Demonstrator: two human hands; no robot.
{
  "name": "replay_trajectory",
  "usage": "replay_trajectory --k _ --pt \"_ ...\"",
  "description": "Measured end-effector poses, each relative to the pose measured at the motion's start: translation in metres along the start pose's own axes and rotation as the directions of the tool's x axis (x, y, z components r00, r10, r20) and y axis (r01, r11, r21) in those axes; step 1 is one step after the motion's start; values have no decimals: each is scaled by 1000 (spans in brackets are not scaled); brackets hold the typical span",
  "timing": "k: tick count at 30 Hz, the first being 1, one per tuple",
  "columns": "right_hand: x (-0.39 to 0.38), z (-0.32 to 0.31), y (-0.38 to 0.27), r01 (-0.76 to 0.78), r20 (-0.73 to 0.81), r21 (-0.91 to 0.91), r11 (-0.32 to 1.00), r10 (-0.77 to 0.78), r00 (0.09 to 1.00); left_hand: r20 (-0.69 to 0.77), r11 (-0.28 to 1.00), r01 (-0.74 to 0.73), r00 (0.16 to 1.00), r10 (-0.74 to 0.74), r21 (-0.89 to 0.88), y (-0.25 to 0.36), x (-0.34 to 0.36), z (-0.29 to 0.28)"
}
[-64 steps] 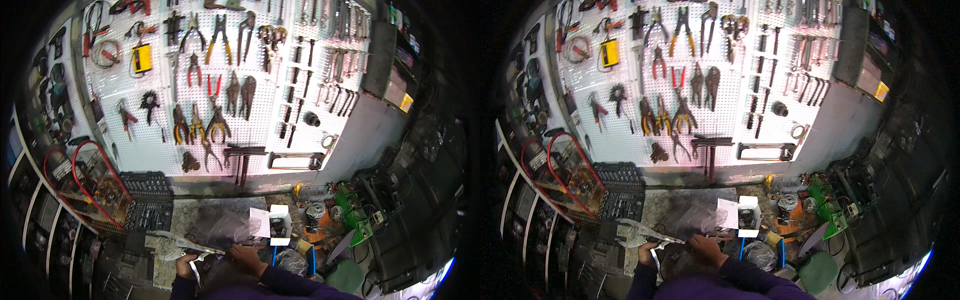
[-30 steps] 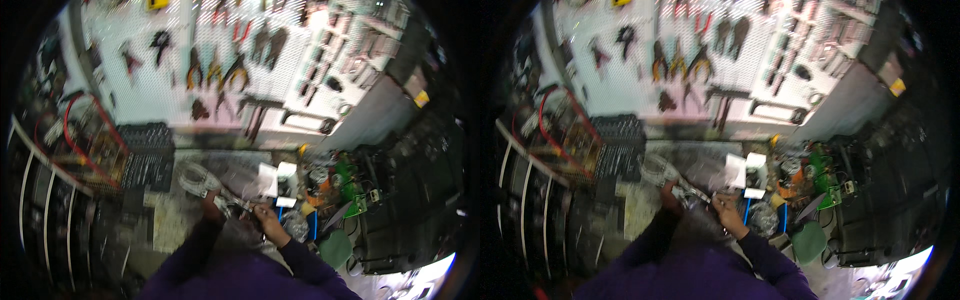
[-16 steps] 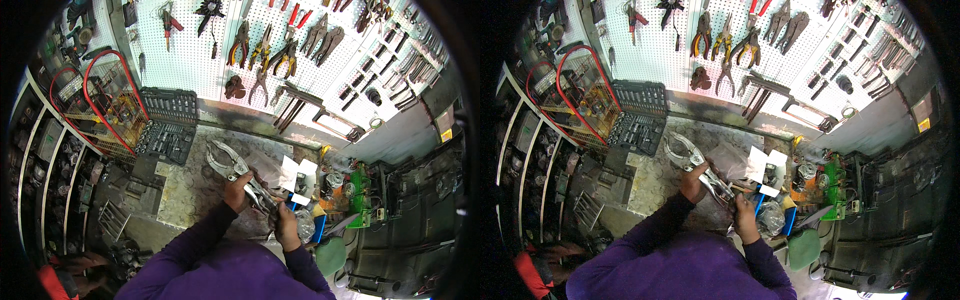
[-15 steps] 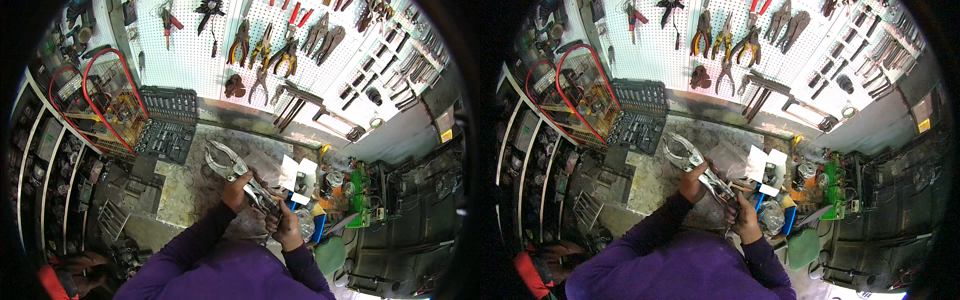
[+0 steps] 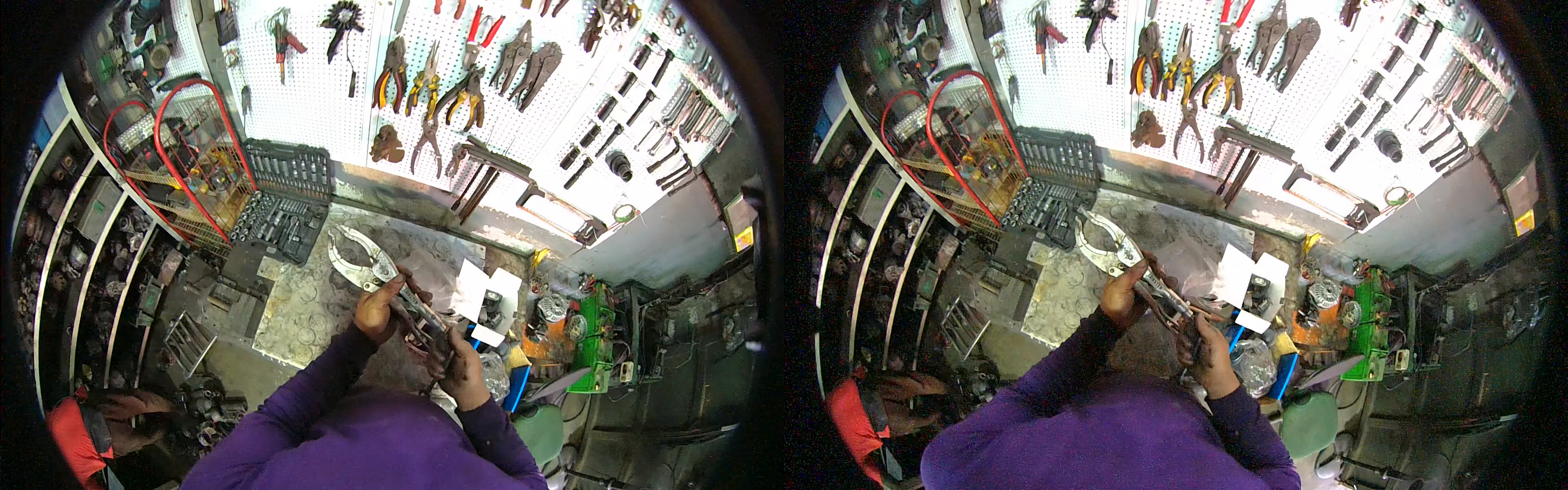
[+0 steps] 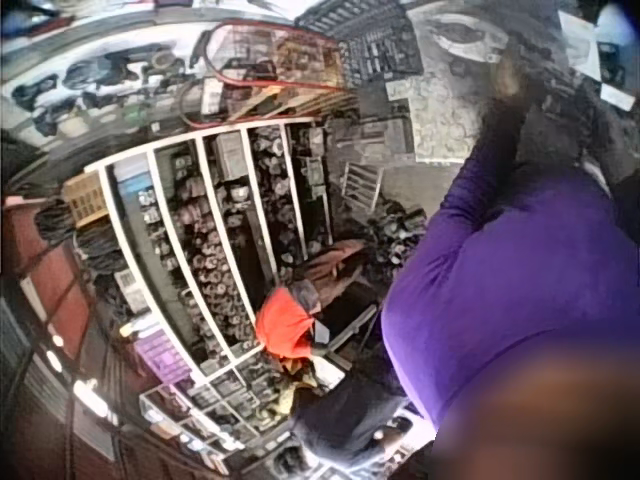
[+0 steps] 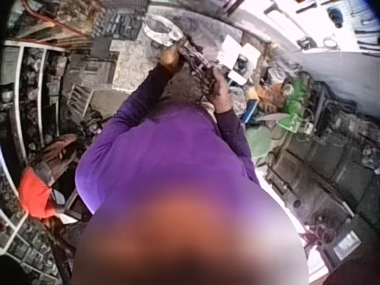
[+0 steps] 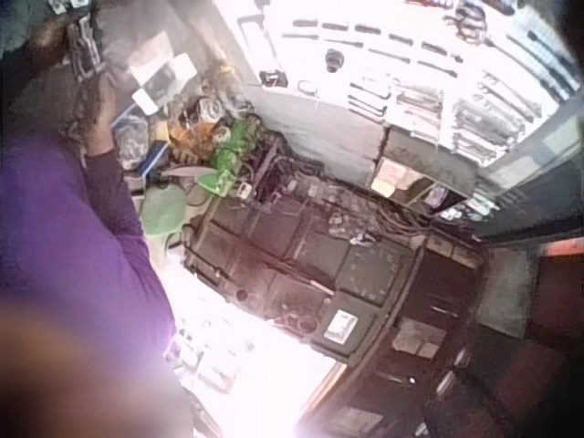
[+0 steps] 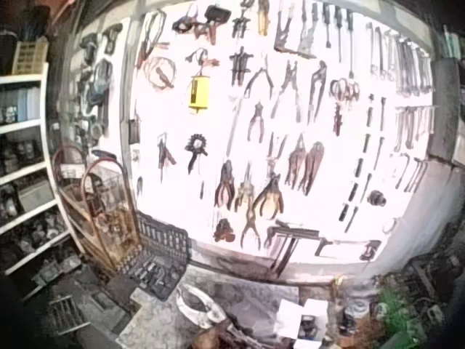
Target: The person selects tools from a wall-mounted rack, then uses a hammer and pliers to work on a gear-like mechanical part on a workbench. The person repeatedly strikes the part with the hammer and manipulates it with pliers while another person works nearby.
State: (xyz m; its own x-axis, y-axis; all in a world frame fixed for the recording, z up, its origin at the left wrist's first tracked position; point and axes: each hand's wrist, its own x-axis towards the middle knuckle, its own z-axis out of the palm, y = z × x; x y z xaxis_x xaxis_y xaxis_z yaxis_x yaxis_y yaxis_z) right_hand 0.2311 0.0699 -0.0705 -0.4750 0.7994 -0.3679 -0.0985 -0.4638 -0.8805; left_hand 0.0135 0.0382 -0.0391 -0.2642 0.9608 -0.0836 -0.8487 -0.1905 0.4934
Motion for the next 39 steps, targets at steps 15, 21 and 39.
replay_trajectory --k 15,21,39 --pt "5 -107 -67 604 304 -634 482 -563 769 86 853 -163 987 138 496 -88 -15 51" --pt "21 -126 -58 492 223 -593 637 -458 861 76 830 -156 988 136 536 -94 -23 63" --pt "45 -116 -75 75 278 -189 979 -20 960 -124 916 -142 972 201 376 -96 -20 56"
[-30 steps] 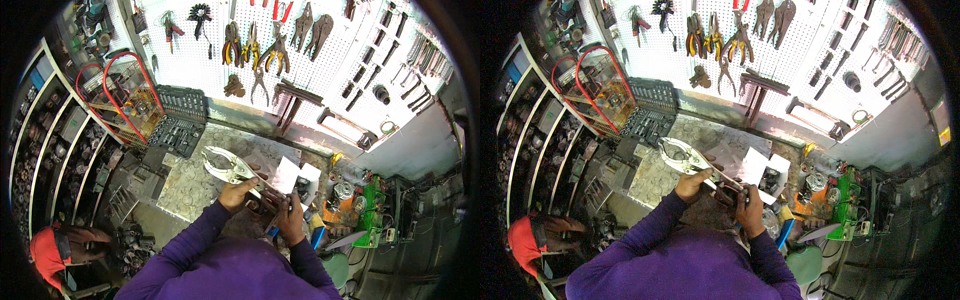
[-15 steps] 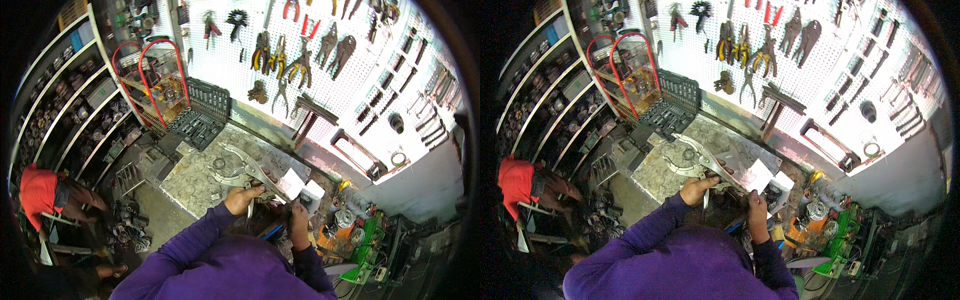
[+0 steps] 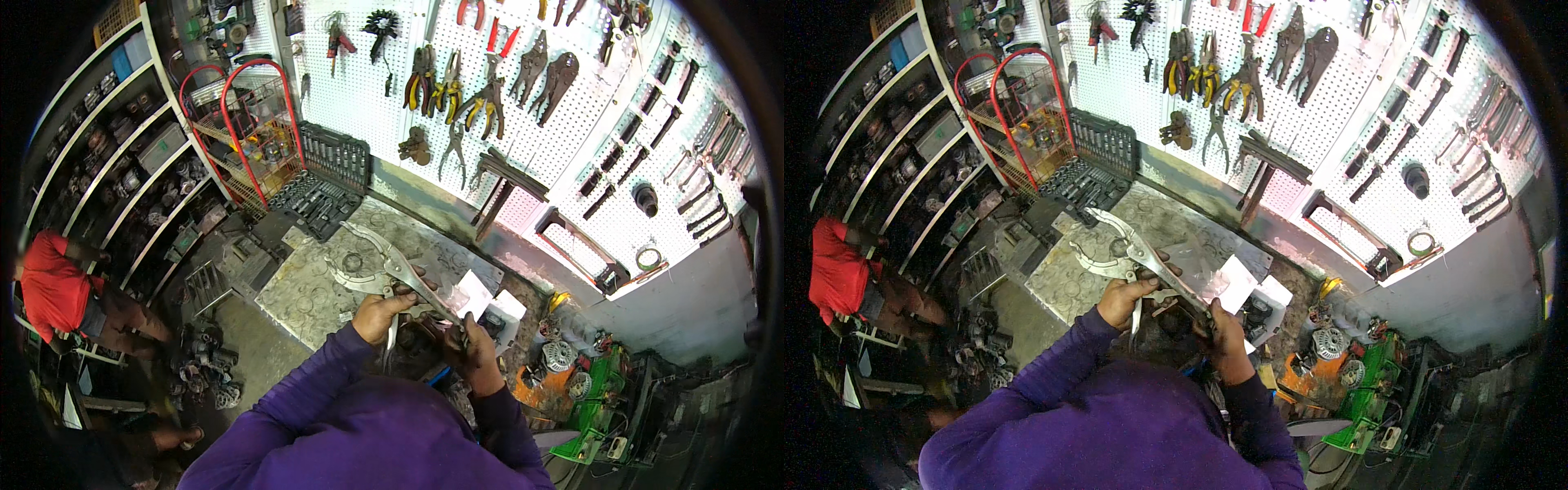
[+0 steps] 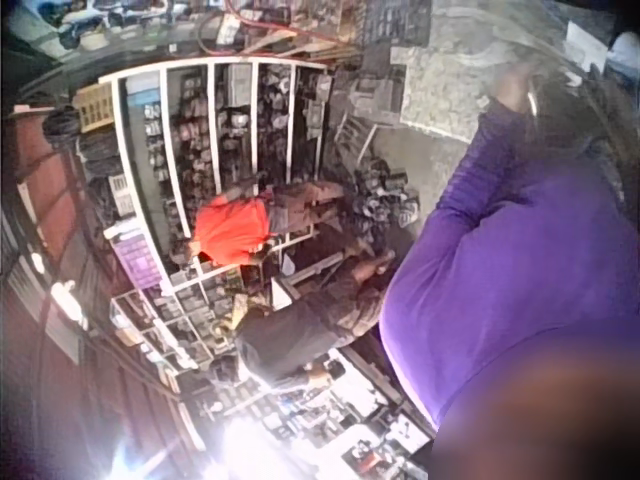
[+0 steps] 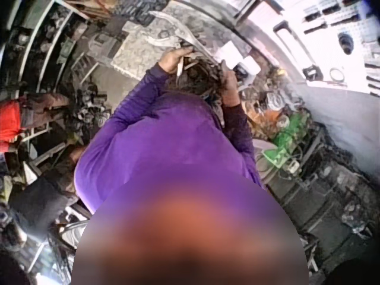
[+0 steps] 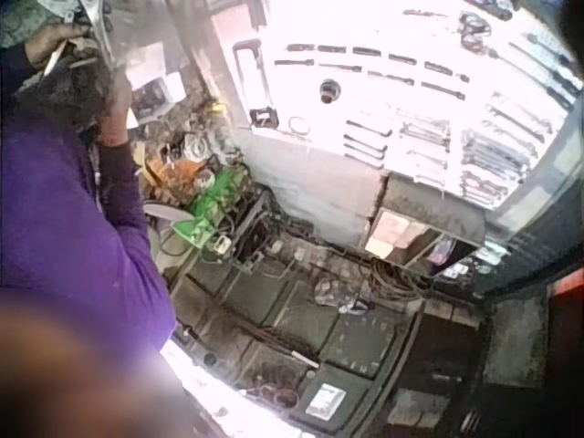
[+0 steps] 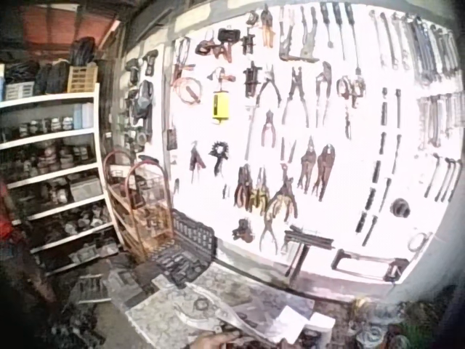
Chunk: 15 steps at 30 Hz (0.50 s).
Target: The person selects tools from a wall-mounted rack, then uses a hammer and pliers to work on a gear-like mechanical part on a workbench. The person repeatedly strikes the part with the hammer and manipulates it with pliers while another person works nearby.
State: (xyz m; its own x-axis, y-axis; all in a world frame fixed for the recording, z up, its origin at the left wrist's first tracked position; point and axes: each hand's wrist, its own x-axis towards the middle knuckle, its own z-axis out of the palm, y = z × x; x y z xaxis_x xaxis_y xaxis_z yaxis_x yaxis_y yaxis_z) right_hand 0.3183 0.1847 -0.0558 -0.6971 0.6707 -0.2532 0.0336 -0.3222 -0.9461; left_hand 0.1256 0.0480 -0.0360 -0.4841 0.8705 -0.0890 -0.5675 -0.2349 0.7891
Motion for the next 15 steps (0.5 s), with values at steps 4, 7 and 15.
replay_trajectory --k 4,7,15 --pt "-4 0 -12 177 -3 -349 920 -190 982 105 993 -105 988 111 -58 0 5 4" --pt "-10 4 -14 520 219 -805 284 -674 706 95 997 -79 992 79 1 6 8 4" --pt "-26 9 10 431 213 -588 685 -384 899 -41 975 -193 979 198 111 8 10 23"
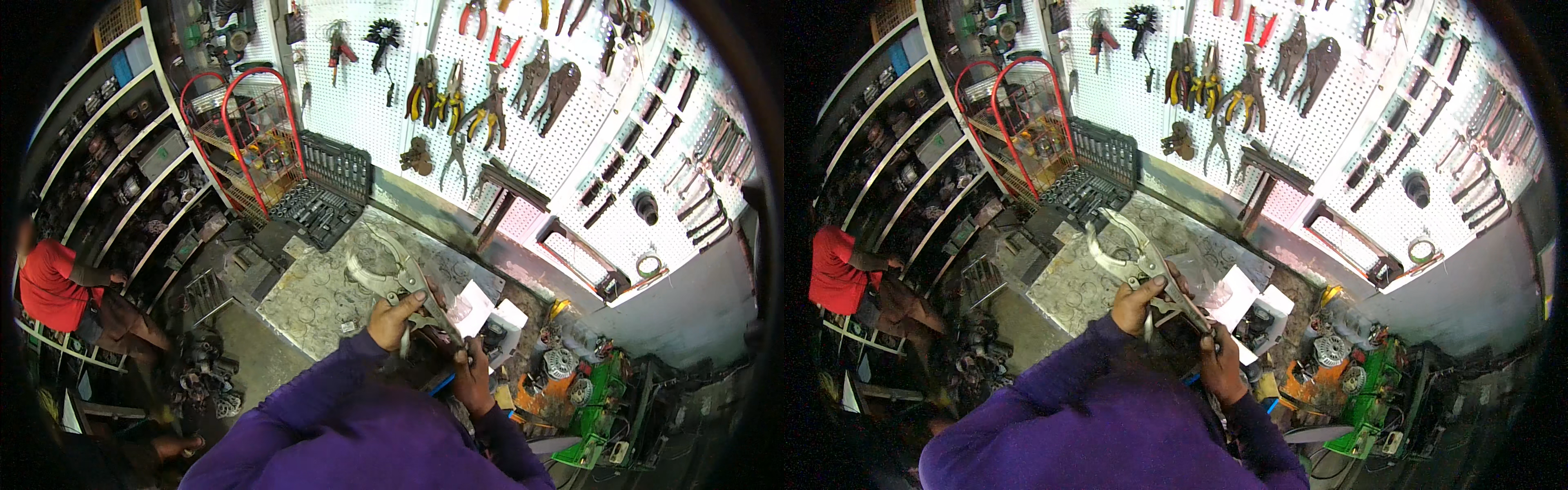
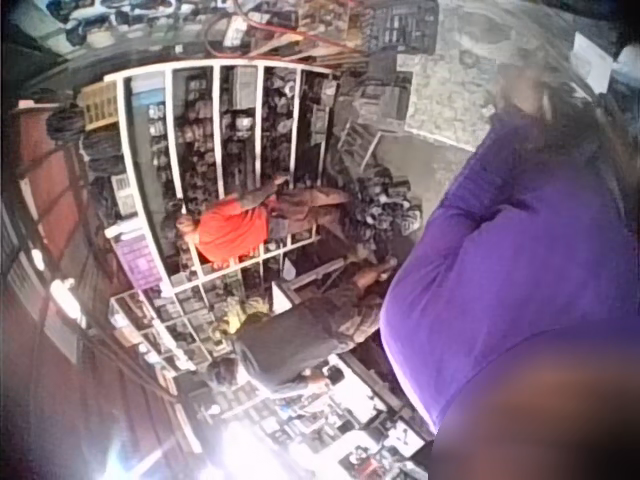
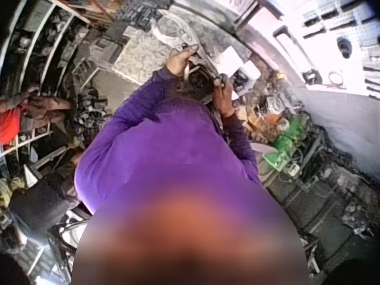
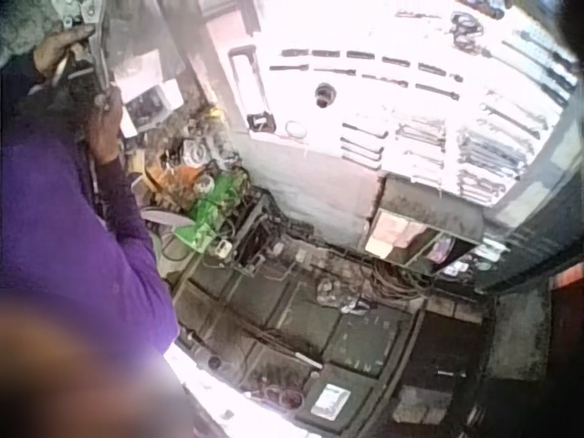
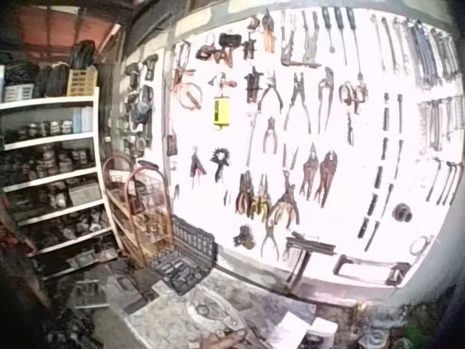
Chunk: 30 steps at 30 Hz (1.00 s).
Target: The person selects tools from a wall-mounted rack, then uses a hammer and pliers to work on a gear-like mechanical part on a workbench. The person repeatedly strikes the part with the hammer and manipulates it with pliers while another person works nearby.
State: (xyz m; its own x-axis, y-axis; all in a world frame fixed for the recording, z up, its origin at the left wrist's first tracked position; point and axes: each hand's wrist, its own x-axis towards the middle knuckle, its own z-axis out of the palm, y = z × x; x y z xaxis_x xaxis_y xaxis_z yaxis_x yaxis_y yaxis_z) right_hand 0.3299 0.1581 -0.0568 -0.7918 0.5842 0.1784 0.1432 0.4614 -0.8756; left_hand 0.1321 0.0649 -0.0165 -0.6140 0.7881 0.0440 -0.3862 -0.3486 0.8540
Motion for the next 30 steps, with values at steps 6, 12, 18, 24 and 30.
replay_trajectory --k 6,12,18,24,30 --pt "-6 18 -4 0 -38 165 986 7 999 -61 962 -8 998 -9 -274 -10 13 12" --pt "-7 11 4 -75 -21 110 991 77 997 -21 983 -60 998 57 -176 -8 2 12" --pt "-12 22 8 17 -133 83 996 -6 991 -35 974 -87 996 81 -209 -7 -3 14" --pt "0 4 -6 112 -298 -81 990 -131 945 135 1000 -28 990 29 -9 6 -7 6" --pt "8 -27 -3 156 -269 -243 957 -221 937 170 934 236 943 -287 269 16 -23 -6"
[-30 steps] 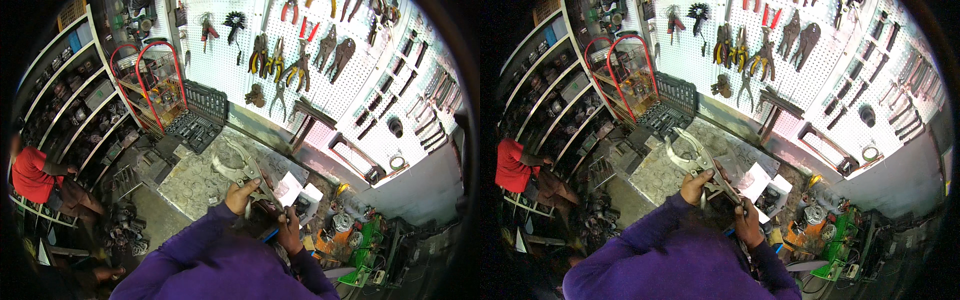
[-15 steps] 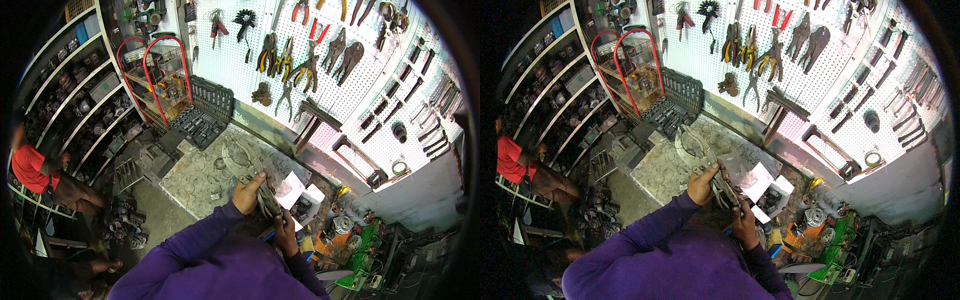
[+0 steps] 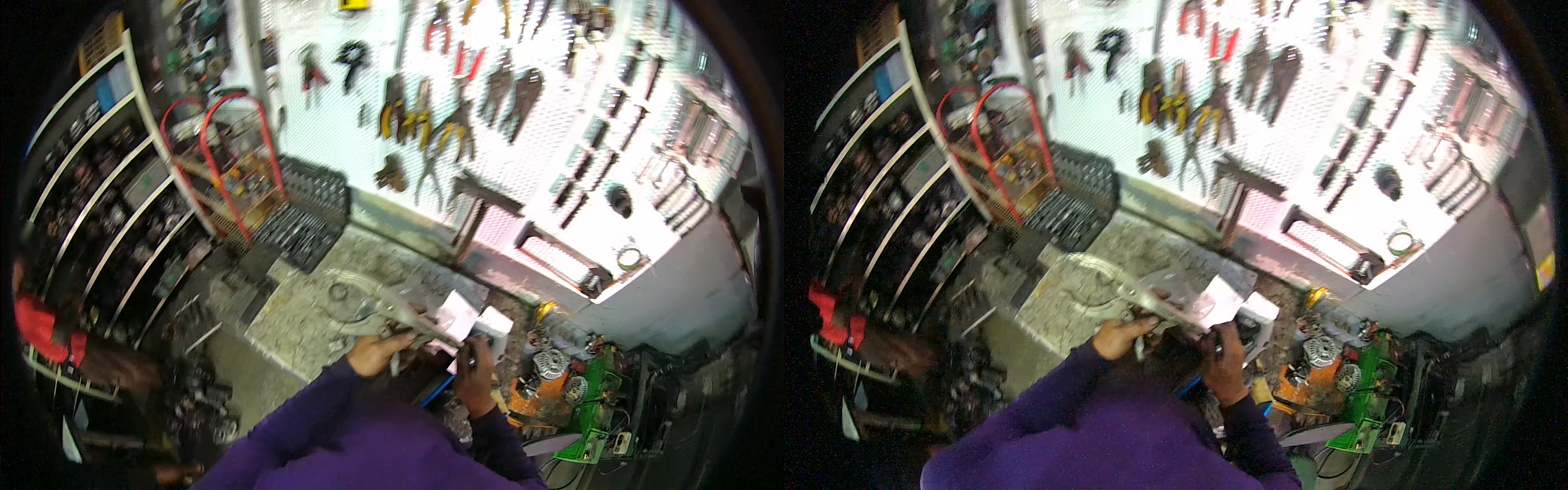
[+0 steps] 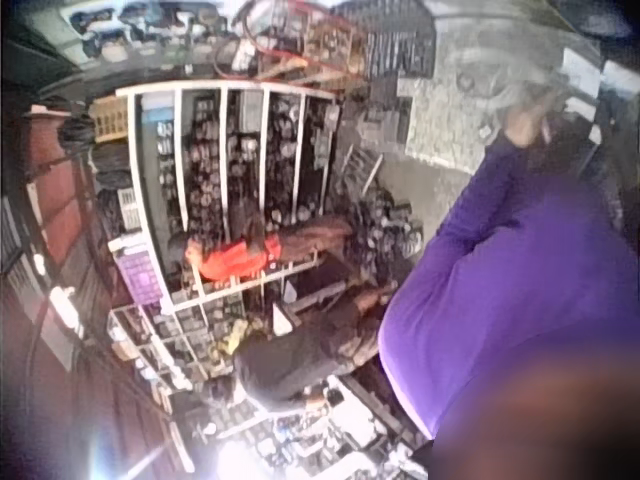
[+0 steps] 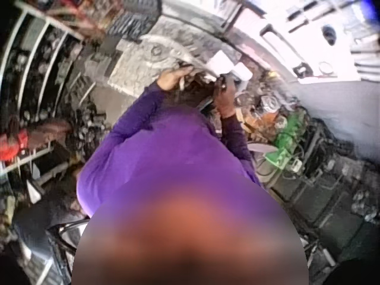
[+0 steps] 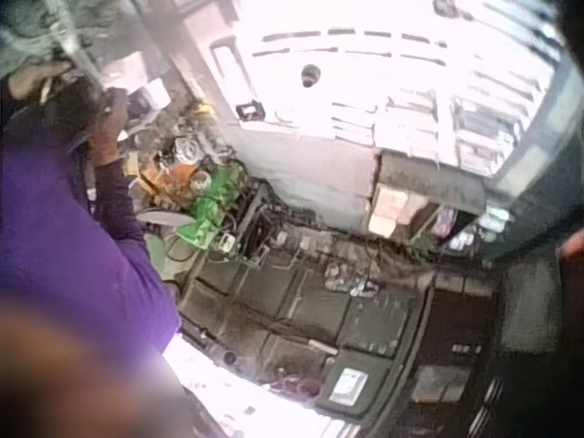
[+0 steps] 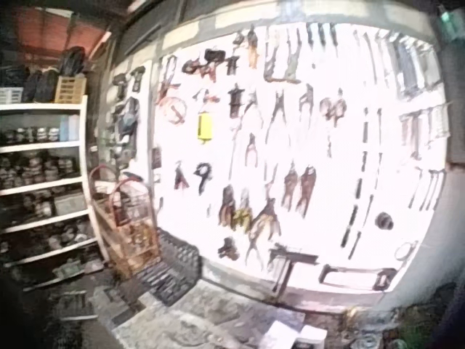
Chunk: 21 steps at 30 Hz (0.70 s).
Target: The person selects tools from a wall-mounted rack, then uses a hammer and pliers to work on a gear-like mechanical part on a workbench. The person repeatedly strikes the part with the hammer and manipulates it with pliers while another person works nearby.
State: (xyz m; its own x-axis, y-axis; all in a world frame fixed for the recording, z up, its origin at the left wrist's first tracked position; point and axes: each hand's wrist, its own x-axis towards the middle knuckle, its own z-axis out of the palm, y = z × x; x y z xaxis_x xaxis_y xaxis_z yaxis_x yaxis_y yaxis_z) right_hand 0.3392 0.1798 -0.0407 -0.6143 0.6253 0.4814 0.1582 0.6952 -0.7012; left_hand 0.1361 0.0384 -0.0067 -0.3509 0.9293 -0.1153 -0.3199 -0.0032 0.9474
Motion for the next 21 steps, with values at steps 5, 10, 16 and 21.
replay_trajectory --k 5,10,16,21 --pt "-9 15 12 -391 244 422 818 313 918 70 964 -155 982 173 -215 -13 11 -12" --pt "-5 21 5 -646 447 574 503 468 762 -20 985 -159 987 158 -59 -28 22 -30" --pt "-2 0 3 162 73 -246 956 -148 986 0 869 -15 1000 17 -495 -39 30 -25" --pt "-1 29 25 -403 204 237 884 360 910 13 885 -19 999 29 -464 -31 29 -16"
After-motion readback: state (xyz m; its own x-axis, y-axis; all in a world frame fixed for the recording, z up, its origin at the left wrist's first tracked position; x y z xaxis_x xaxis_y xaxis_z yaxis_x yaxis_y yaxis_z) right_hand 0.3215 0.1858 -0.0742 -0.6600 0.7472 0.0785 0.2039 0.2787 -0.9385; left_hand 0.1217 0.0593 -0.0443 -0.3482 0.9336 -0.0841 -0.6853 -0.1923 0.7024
